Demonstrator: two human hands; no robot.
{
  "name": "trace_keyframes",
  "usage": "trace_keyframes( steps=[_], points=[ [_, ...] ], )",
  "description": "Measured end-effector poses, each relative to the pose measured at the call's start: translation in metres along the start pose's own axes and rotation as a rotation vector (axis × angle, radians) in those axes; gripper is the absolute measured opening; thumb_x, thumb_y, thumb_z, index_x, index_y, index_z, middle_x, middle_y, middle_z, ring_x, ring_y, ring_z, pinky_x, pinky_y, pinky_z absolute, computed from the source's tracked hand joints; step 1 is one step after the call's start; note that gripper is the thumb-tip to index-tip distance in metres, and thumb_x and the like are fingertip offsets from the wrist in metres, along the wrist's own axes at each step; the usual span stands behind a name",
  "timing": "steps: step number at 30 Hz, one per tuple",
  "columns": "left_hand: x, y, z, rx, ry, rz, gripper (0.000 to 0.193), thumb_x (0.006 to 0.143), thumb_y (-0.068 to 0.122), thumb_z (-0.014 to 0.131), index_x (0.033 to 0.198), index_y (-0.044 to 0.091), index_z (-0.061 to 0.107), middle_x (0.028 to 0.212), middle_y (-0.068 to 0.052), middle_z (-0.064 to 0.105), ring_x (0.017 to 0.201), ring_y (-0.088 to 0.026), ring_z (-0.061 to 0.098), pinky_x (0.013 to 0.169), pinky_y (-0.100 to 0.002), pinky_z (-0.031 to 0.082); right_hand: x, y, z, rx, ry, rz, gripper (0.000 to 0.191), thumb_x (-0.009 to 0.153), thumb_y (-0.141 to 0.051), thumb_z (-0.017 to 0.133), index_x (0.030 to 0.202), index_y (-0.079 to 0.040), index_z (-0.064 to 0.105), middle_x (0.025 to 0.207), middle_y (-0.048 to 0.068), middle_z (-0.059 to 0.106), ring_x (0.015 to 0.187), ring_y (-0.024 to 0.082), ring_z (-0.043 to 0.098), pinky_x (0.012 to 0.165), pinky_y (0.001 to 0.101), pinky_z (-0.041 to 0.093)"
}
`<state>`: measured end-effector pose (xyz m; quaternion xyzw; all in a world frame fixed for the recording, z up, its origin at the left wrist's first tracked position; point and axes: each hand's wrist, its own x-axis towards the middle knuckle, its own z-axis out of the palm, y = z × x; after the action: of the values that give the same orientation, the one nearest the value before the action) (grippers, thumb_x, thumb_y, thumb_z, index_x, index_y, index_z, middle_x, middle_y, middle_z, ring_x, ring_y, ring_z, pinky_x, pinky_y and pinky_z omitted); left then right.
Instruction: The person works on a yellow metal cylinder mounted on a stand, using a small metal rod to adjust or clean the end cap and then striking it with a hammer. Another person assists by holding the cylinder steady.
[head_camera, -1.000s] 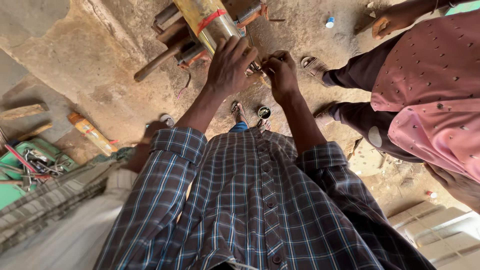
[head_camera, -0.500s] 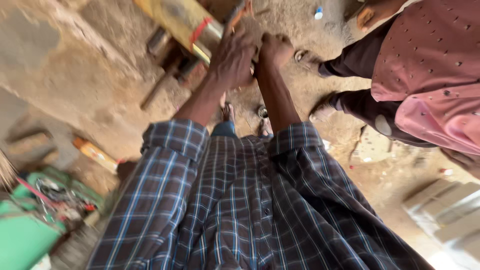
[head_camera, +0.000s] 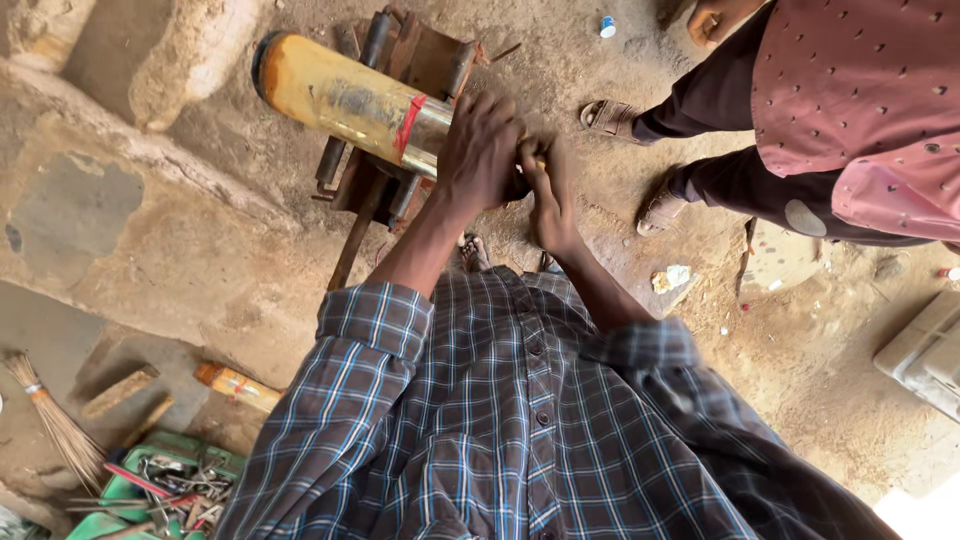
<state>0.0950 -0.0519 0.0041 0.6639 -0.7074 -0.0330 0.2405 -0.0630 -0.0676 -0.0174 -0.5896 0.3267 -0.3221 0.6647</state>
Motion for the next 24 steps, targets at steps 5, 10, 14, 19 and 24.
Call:
trace_keyframes(
  steps=[5,10,14,19,24],
  points=[
    [-0.004,0.003,0.009,-0.065,-0.245,-0.108,0.038,0.074,0.036,0.089,0.094,0.010,0.068,0.093,-0.006,0.057,0.094,-0.024,0.051,0.091,-0.042,0.038,-0.022,0.015,-0.034,-0.662,-0.162,-0.427,0.021,0.106,0.002,0.057,0.124,-0.001,0.065,0.131,0.022,0.061,0.106,0.030,0.070,0.078,0.0346,0.066],
    [-0.033,0.000,0.010,-0.069,-0.080,-0.018,0.065,0.070,0.034,0.093,0.121,0.008,0.062,0.104,-0.009,0.059,0.102,-0.026,0.053,0.091,-0.044,0.039,-0.016,0.037,-0.046,-0.907,-0.286,-0.761,0.022,0.101,0.001,0.067,0.121,-0.008,0.068,0.126,0.013,0.070,0.096,0.025,0.076,0.071,0.0297,0.067],
    [-0.060,0.005,0.005,0.008,-0.082,-0.082,0.086,0.064,0.031,0.096,0.135,0.007,0.054,0.114,-0.013,0.061,0.112,-0.030,0.056,0.094,-0.050,0.040,-0.010,0.036,-0.042,-0.889,-0.404,-0.780,0.017,0.102,-0.004,0.068,0.118,-0.009,0.068,0.126,0.014,0.070,0.109,0.031,0.074,0.073,0.0320,0.066],
    [-0.101,0.018,-0.007,-0.009,0.007,-0.299,0.092,0.066,0.029,0.098,0.142,0.006,0.050,0.120,-0.013,0.062,0.112,-0.028,0.056,0.096,-0.048,0.043,-0.007,0.021,-0.029,-0.965,-0.477,-0.837,0.033,0.092,0.004,0.064,0.118,-0.017,0.069,0.125,0.008,0.072,0.117,0.029,0.071,0.091,0.0391,0.068],
    [-0.138,0.052,0.012,-0.229,0.321,-0.610,0.078,0.082,0.027,0.091,0.141,0.004,0.047,0.123,-0.016,0.060,0.110,-0.024,0.059,0.090,-0.036,0.053,-0.010,0.021,-0.029,-0.764,-0.586,-0.435,0.019,0.103,-0.009,0.065,0.121,-0.010,0.070,0.116,0.012,0.074,0.095,0.025,0.074,0.070,0.0347,0.064]
  ],
)
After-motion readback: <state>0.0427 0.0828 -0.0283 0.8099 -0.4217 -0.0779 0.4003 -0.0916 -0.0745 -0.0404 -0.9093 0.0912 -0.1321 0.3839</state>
